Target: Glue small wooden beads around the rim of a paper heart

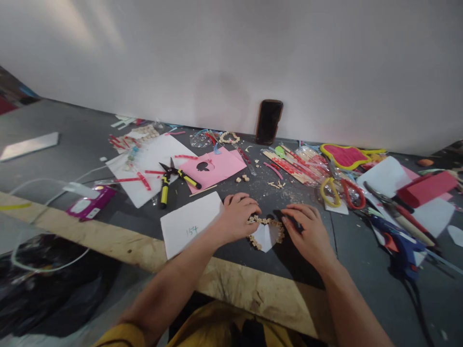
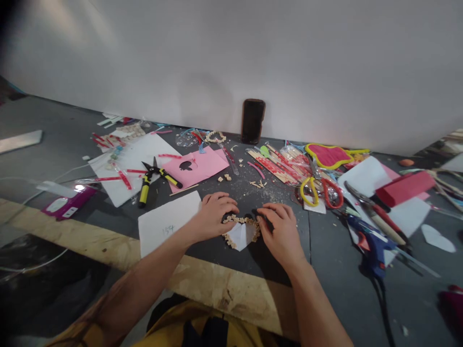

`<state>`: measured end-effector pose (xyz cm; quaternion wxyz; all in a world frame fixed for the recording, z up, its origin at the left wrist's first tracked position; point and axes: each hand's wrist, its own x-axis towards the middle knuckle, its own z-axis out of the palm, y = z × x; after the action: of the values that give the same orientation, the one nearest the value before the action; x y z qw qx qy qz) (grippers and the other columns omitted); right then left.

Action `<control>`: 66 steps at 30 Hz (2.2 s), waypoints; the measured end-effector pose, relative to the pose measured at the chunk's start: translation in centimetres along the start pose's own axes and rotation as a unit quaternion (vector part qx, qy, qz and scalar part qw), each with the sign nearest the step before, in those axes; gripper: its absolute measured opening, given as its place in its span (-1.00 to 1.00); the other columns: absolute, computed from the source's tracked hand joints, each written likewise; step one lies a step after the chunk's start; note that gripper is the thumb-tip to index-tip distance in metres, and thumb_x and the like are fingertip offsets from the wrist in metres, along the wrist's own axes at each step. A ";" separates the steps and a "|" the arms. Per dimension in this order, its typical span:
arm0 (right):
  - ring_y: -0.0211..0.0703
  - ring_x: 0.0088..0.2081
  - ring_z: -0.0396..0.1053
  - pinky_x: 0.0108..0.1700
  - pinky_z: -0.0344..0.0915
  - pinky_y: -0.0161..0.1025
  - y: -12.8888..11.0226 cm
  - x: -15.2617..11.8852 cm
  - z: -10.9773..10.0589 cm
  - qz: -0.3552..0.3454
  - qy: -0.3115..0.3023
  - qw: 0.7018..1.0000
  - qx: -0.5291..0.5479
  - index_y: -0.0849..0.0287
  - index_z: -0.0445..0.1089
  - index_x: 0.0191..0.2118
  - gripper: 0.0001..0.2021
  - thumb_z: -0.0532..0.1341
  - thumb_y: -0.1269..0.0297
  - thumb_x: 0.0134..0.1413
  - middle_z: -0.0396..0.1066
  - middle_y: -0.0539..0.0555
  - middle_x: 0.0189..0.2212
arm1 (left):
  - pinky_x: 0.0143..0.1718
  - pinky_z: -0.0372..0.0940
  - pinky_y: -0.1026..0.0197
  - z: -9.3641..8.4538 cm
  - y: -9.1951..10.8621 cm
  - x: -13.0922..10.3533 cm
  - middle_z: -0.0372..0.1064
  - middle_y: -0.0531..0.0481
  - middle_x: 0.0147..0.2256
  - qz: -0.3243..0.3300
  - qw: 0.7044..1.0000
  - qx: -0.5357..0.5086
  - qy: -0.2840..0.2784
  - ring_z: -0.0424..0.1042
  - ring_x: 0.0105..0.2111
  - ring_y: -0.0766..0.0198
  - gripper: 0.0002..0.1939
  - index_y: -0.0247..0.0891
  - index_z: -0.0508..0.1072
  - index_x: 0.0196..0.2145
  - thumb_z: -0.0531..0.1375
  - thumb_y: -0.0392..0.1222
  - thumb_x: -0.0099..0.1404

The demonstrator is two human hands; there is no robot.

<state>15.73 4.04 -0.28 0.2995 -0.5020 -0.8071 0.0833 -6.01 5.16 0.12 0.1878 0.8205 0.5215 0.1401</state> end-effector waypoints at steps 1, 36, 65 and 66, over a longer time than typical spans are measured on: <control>-0.04 -0.10 0.25 -0.04 0.24 -0.01 0.1 0.0 -0.1 0.006 0.003 1.000 0.001 0.11 0.43 -0.21 -0.83 0.13 0.27 0.13 0.41 0.12 -0.21 | 0.07 -0.03 -0.07 0.1 0.0 0.0 0.37 0.09 -0.04 -0.002 1.000 -0.001 0.001 0.13 0.08 0.07 -0.77 -0.07 0.44 -0.23 0.17 -0.09 0.12; 0.04 -0.03 0.22 -0.04 0.19 0.04 -1.1 -0.4 1.5 -0.022 -0.057 0.998 -0.025 0.07 0.43 -0.13 -0.79 0.14 0.28 0.13 0.38 0.13 -0.11 | 0.07 -0.06 -0.08 0.1 -0.1 0.1 0.41 0.13 -0.06 -0.013 1.000 0.001 0.023 0.17 0.07 0.10 -0.83 -0.06 0.51 -0.34 0.12 -0.18 0.16; 0.00 -0.04 0.21 -0.03 0.20 0.02 -0.8 -0.3 1.0 -0.015 -0.053 0.998 -0.015 0.12 0.42 -0.14 -0.79 0.12 0.30 0.13 0.38 0.15 -0.12 | 0.06 -0.08 -0.08 0.7 0.2 -0.1 0.36 0.06 -0.02 0.020 0.999 0.017 0.021 0.13 0.09 0.07 -0.84 -0.07 0.48 -0.27 0.15 -0.14 0.18; 0.00 -0.04 0.21 -0.03 0.20 0.02 -0.8 -0.3 1.0 -0.016 -0.052 0.998 -0.014 0.12 0.42 -0.13 -0.79 0.12 0.30 0.13 0.38 0.16 -0.12 | 0.06 -0.08 -0.08 0.7 0.2 -0.1 0.35 0.06 -0.02 0.019 1.000 0.016 0.019 0.13 0.09 0.07 -0.84 -0.07 0.48 -0.27 0.15 -0.14 0.18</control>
<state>14.64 3.55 -0.84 0.2511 -0.4885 -0.8305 0.0931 -5.63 4.88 -0.40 0.1619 0.8301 0.5117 0.1509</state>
